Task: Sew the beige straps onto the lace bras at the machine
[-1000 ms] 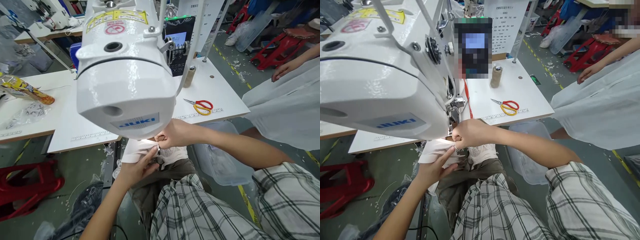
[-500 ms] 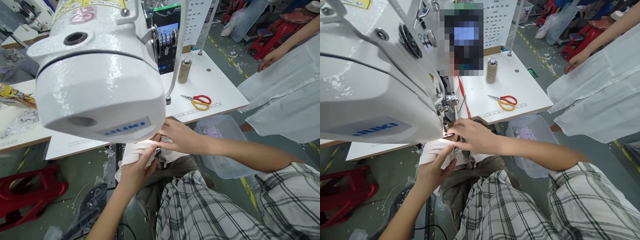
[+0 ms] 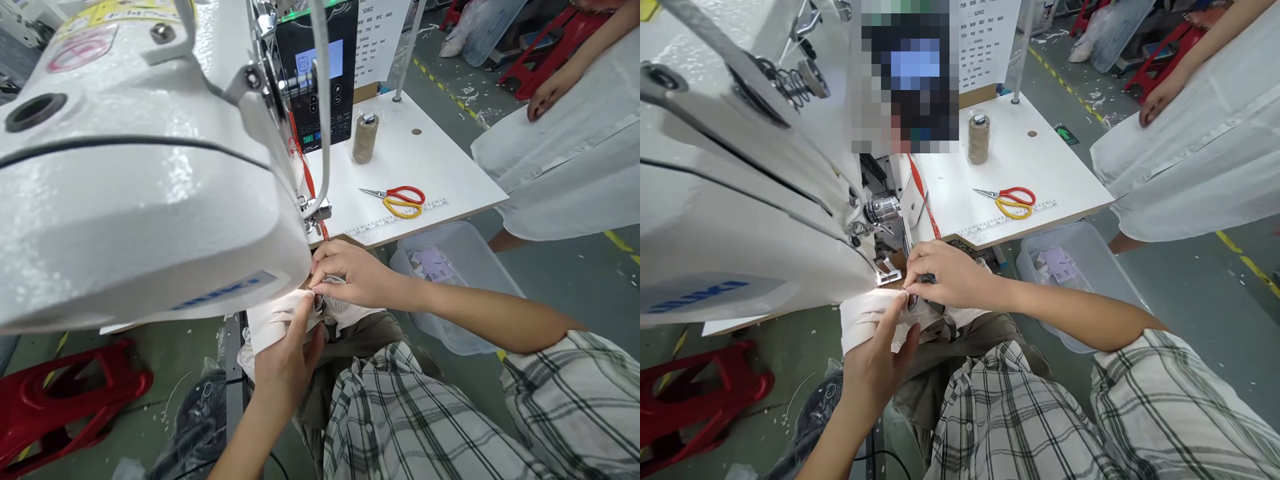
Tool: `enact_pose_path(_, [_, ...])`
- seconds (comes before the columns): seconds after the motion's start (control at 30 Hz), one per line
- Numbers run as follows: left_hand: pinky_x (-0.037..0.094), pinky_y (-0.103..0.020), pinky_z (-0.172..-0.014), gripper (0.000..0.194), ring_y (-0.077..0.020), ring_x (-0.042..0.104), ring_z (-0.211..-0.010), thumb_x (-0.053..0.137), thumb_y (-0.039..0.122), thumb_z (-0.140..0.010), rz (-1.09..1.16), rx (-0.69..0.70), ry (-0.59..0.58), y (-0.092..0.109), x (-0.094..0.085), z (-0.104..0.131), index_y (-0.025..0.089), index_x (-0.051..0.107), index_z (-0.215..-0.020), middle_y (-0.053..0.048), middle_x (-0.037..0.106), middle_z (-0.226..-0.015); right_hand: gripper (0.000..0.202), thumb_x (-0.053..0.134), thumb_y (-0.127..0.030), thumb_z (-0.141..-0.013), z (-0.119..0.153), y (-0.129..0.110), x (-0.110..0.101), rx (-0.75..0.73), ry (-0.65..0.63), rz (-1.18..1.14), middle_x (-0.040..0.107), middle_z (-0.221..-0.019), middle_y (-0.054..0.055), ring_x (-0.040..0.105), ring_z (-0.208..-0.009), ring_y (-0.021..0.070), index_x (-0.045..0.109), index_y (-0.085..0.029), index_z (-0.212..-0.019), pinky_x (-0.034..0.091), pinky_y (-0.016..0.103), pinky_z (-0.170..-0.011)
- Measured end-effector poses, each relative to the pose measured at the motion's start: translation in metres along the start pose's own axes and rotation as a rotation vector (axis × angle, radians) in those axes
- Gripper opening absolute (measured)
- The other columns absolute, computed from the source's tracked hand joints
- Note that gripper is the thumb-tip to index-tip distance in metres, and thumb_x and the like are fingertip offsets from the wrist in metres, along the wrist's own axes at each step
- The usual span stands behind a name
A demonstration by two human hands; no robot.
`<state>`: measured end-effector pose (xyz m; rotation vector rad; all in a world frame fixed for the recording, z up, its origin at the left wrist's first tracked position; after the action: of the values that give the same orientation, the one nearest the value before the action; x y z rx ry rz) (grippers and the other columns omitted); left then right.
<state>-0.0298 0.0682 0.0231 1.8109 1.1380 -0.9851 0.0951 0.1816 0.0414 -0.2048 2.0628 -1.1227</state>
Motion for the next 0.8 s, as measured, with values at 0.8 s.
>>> enact_pose_path(0.8, [0.021, -0.026, -0.039, 0.036, -0.0141, 0.053, -0.046, 0.047, 0.029, -0.097, -0.167, 0.028, -0.191, -0.004, -0.010, -0.008, 0.026, 0.062, -0.130, 0.001, 0.065, -0.062, 0.032, 0.045, -0.029, -0.100, 0.024, 0.028, 0.015, 0.092, 0.125, -0.228, 0.061, -0.088, 0.001, 0.057, -0.068, 0.0121, 0.051, -0.022, -0.131, 0.050, 0.026, -0.063])
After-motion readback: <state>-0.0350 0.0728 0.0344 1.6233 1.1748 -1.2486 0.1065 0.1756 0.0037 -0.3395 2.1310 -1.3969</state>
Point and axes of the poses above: each hand's wrist, its own z-axis away from the middle knuckle, its own x-axis out of the palm, y = z × x, the point moved 6 cm from there along -z, towards the middle knuckle
